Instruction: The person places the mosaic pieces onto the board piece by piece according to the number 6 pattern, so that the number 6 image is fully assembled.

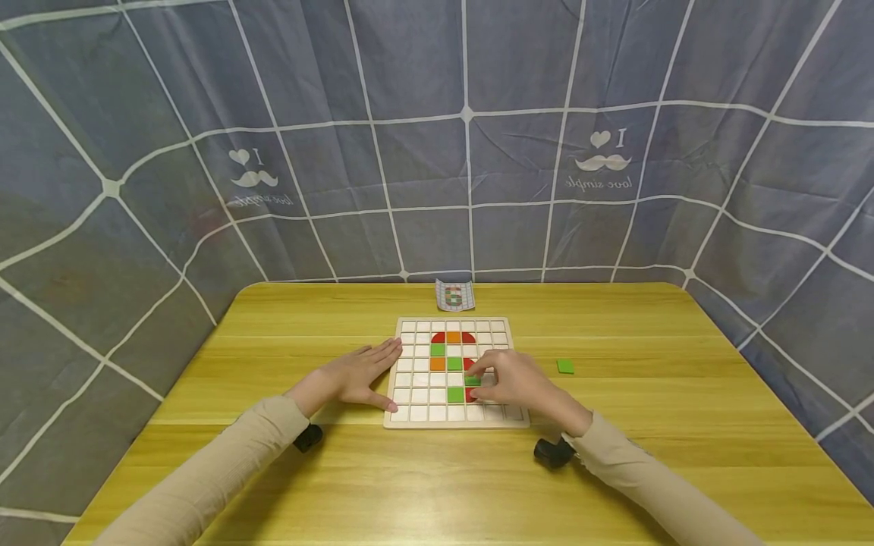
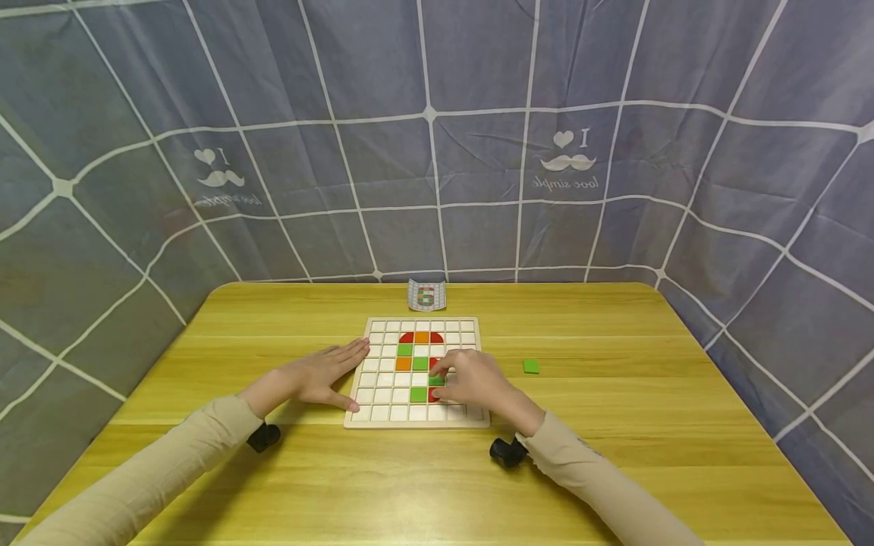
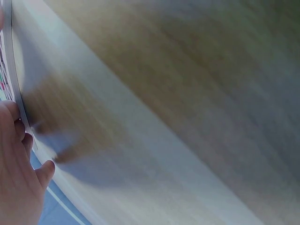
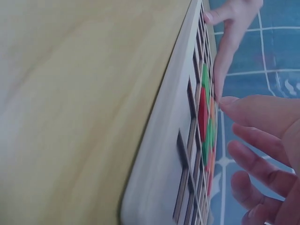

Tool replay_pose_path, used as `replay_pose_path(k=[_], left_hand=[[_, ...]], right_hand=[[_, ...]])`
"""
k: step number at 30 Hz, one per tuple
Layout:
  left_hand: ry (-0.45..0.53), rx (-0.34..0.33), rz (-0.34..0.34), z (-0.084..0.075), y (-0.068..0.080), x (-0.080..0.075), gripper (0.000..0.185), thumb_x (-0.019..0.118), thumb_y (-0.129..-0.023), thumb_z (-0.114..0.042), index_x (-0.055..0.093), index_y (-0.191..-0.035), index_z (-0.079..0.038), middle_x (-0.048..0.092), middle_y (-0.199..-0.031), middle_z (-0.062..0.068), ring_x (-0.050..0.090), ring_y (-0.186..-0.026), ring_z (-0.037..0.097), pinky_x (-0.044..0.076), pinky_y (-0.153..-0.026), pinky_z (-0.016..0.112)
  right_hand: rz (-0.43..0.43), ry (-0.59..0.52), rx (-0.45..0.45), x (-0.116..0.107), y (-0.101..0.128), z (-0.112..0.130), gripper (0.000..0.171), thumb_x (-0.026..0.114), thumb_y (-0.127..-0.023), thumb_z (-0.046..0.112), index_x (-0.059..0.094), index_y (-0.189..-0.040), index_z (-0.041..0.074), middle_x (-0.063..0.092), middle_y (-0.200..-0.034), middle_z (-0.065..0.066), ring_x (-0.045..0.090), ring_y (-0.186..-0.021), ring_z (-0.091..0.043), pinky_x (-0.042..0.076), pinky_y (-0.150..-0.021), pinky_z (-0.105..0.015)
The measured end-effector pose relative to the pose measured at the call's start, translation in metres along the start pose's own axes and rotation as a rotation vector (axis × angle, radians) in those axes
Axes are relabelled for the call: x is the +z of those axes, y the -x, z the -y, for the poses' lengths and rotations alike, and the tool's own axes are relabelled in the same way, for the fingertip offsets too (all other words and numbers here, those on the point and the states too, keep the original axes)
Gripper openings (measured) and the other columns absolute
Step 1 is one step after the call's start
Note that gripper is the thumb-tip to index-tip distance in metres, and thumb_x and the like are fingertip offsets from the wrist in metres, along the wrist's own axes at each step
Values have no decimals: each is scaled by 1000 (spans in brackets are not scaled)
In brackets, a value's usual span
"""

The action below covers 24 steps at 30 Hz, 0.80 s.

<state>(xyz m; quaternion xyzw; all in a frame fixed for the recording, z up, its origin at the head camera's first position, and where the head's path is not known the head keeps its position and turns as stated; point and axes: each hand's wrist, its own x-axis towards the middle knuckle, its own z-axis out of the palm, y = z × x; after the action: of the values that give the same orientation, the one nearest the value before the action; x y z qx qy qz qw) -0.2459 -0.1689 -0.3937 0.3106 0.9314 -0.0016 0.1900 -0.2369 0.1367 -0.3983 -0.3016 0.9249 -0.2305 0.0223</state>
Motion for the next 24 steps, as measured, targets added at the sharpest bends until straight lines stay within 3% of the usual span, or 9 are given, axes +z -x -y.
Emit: replay_pose_path(k=[10,20,24], left_hand=[[-3,2,2,2,0,0,107,42,-72,-77,3,-147,-12,-3,-154,5,2,-143,21,15,-115,44],[-12,8,8,2,-2,1,107,41,-72,-78,1,-147,-13,-4,-154,5,1,-143,21,14,-116,44],[-11,7,5,2,-2,1,107,42,-72,-77,2,-147,-13,-4,-154,5,1,-143,21,15,-115,44]], right_hand=[[-49,-27,17,-14,14,-18,24,73,-72,34,71,-94,23,64,-83,9,43,-53,1,35,-44,-16],[-69,-54,133,-38,30,-36,30,75,-71,34,70,-97,19,65,-84,6,43,-51,-4,34,-43,-18],[-91,-44,126,-44,36,-46,30,76,-70,33,71,-96,19,67,-84,5,43,-50,-4,34,-43,-18]])
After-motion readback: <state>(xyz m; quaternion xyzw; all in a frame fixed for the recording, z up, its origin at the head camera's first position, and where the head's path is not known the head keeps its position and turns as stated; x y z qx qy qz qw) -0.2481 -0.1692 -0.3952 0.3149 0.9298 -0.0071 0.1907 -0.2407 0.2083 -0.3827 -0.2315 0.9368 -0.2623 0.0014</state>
